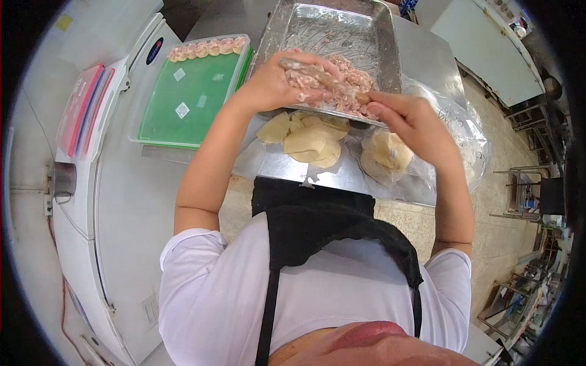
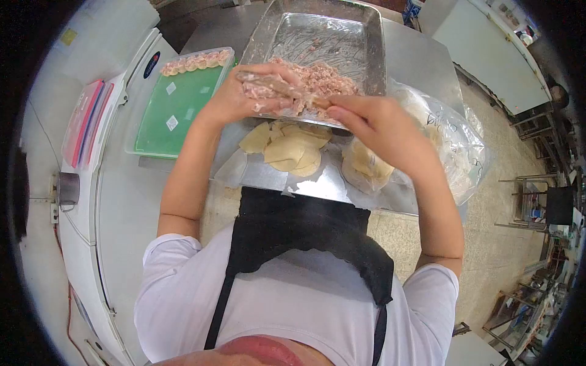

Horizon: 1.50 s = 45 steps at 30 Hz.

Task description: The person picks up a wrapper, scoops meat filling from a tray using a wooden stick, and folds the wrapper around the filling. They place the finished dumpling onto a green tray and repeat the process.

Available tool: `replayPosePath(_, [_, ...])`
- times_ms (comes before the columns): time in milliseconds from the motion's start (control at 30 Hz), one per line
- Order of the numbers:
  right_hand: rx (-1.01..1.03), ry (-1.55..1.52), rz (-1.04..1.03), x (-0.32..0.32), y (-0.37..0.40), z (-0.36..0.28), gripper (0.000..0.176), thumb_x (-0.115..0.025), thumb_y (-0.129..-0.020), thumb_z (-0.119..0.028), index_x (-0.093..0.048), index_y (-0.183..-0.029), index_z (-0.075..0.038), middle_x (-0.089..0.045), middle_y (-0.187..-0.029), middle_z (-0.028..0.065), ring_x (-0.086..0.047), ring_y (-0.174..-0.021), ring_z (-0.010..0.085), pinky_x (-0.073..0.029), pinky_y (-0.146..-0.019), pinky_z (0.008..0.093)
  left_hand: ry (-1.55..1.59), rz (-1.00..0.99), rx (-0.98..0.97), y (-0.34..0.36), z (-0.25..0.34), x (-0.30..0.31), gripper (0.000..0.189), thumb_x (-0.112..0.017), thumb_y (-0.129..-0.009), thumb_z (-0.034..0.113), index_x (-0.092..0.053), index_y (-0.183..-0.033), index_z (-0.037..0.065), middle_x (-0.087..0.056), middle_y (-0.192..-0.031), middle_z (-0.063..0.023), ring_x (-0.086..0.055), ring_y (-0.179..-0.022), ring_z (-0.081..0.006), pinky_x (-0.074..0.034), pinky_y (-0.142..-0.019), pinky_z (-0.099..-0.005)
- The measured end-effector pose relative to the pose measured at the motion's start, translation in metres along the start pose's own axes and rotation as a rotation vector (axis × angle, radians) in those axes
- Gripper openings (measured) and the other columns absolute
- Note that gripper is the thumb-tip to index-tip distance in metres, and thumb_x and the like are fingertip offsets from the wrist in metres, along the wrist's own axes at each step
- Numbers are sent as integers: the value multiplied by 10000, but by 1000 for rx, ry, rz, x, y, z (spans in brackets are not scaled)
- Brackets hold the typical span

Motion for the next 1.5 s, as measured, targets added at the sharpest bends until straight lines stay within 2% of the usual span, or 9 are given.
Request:
replayPosePath(67, [102, 16, 30, -14, -2, 11, 292, -582, -951, -260, -655, -1110, -26, -681, -890, 183, -659, -797, 304, -496, -721, 354, -1, -140, 101, -4, -7, 0, 357, -811, -745, 219, -687, -1048, 77, -692, -1004, -42, -647, -935, -124, -495, -858, -256])
replayPosePath(167, [121, 26, 20, -23, -9, 48, 292, -594, -941, -260, -657, -1130, -47, -686, -943, 181, -657, -820, 323, -502, -736, 347, -323, -24, -386, -8, -34, -7, 365, -816, -733, 251, -690, -1016, 60, -694, -945, -41, -648, -859, -111, -502, -794, -253])
replayPosePath(267, [35, 138, 4, -9, -22, 70, 276, -622, -925, -231, -658, -1134, -54, -678, -912, 155, -656, -772, 306, -513, -694, 361, -338, 12, -235, -13, -42, -12, 356, -803, -747, 263, -682, -1002, 47, -697, -900, -41, -655, -794, -109, -519, -708, -257])
replayPosePath(333, [61, 382, 126, -9, -17, 63, 268, -622, -921, -228, -655, -1137, -73, -665, -887, 147, -649, -772, 326, -510, -682, 390, -11, 111, 323, -19, -53, -12, 351, -788, -763, 264, -677, -1013, 44, -697, -887, -45, -656, -739, -111, -519, -632, -253])
replayPosePath(467, [172, 509, 257, -28, -14, 70, 277, -597, -920, -229, -628, -1183, -151, -626, -821, 134, -629, -756, 357, -495, -653, 452, 114, 165, 310, -20, -91, -11, 360, -799, -771, 240, -648, -1030, 40, -663, -829, -18, -584, -659, -97, -510, -574, -260])
replayPosePath(700, [-201, 634, 84, 15, 2, 92, 223, -576, -931, -228, -686, -1101, -134, -667, -863, 164, -646, -822, 338, -504, -718, 422, 90, 143, 353, 0, -27, -7, 469, -839, -727, 240, -633, -1099, 41, -673, -962, -36, -616, -777, -115, -527, -696, -273])
replayPosePath(967, [4, 36, 121, -7, 3, 42, 256, -580, -953, -253, -689, -1151, -135, -692, -911, 160, -650, -786, 248, -498, -747, 330, -253, -61, -278, -14, -8, -1, 427, -829, -727, 225, -630, -1061, 47, -646, -918, -73, -597, -941, -196, -476, -859, -339])
replayPosePath(1300, [200, 486, 162, 1, -26, 21, 216, -615, -911, -273, -688, -1083, -165, -599, -771, 109, -615, -727, 313, -482, -627, 414, -324, -3, 25, -2, -32, 21, 538, -821, -711, 405, -638, -1098, 79, -672, -1032, -117, -609, -996, -260, -463, -895, -369])
replayPosePath(1500, [136, 276, 154, -1, -29, 13, 244, -583, -934, -255, -678, -1080, -84, -640, -852, 154, -620, -782, 358, -492, -674, 414, -66, 86, 30, 6, -22, 24, 371, -818, -744, 175, -653, -1048, 42, -687, -1050, -52, -603, -949, -126, -472, -858, -276])
Point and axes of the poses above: each hand's wrist, its own y-axis away from the middle knuckle, its own x-axis out of the back of the hand, z = x × y, the point moved 1 cm from there along -y, towards the middle knuckle
